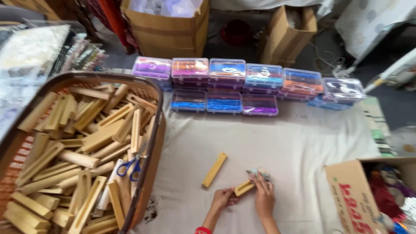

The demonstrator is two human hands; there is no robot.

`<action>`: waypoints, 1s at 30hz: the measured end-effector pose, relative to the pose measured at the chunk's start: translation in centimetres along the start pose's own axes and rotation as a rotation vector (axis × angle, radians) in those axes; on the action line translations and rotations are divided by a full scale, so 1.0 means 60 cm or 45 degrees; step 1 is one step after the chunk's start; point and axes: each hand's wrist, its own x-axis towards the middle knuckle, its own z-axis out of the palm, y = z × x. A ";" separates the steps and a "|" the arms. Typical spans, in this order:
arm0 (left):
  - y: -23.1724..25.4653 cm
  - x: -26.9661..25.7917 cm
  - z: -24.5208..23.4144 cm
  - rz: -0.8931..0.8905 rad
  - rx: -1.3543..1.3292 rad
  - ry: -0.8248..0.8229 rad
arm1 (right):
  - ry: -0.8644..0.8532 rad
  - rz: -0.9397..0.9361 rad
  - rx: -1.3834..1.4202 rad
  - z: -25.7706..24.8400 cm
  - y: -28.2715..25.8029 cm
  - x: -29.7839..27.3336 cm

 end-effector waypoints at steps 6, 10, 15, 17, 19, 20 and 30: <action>0.124 -0.190 0.104 0.199 0.521 0.241 | -0.226 0.089 -0.081 -0.104 0.010 0.009; 0.110 -0.217 0.121 0.399 0.585 0.196 | -0.160 0.157 -0.031 -0.122 -0.002 0.001; 0.113 -0.232 0.110 0.904 0.934 0.518 | -0.129 -0.250 0.040 -0.055 -0.045 -0.079; 0.120 -0.237 0.110 0.910 0.973 0.469 | -0.175 -0.283 0.007 -0.070 -0.023 -0.072; 0.127 -0.234 0.100 0.918 1.017 0.462 | -0.227 -0.343 0.007 -0.057 0.012 -0.060; 0.127 -0.230 0.100 0.957 0.990 0.438 | -0.216 -0.249 -0.051 -0.044 0.044 -0.056; 0.128 -0.226 0.098 0.945 1.008 0.474 | -0.386 -0.396 -0.208 -0.069 -0.066 -0.085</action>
